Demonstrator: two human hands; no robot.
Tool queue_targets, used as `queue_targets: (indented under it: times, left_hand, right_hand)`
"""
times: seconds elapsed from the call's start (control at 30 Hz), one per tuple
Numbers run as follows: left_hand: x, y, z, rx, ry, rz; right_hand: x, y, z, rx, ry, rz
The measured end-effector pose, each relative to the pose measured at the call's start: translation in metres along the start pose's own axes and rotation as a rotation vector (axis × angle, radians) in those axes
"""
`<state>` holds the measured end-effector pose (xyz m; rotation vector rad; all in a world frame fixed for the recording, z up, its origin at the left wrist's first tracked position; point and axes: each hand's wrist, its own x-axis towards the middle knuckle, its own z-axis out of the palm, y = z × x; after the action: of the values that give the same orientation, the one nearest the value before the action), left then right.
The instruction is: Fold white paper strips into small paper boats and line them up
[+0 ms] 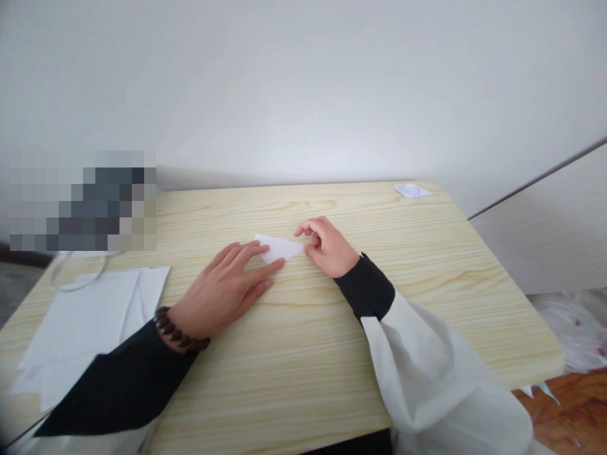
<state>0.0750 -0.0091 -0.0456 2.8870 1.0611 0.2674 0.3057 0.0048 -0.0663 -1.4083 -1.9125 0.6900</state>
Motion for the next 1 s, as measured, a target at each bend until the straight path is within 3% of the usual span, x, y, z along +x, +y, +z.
queue_targets:
  times: [0.13, 0.27, 0.37, 0.53, 0.77, 1.0]
  left_hand:
    - [0.000, 0.000, 0.000, 0.004, 0.010, 0.001]
    - [0.001, 0.002, -0.001, 0.001, 0.007, -0.005]
    - [0.001, 0.002, -0.001, -0.002, 0.005, -0.003]
    - [-0.001, 0.000, 0.001, 0.002, 0.014, 0.000]
    - [0.001, 0.002, -0.001, -0.006, 0.012, -0.002]
    - [-0.002, -0.002, -0.001, -0.027, 0.063, 0.036]
  right_hand:
    - [0.000, -0.001, 0.001, 0.077, 0.012, 0.068]
    - [-0.002, -0.004, 0.009, -0.036, 0.087, -0.017]
    - [-0.002, -0.003, 0.009, -0.094, 0.052, -0.046]
    - [0.000, 0.002, 0.002, 0.009, -0.025, -0.012]
    - [-0.001, 0.000, 0.009, -0.105, 0.053, -0.049]
    - [0.001, 0.002, 0.005, -0.119, 0.002, -0.065]
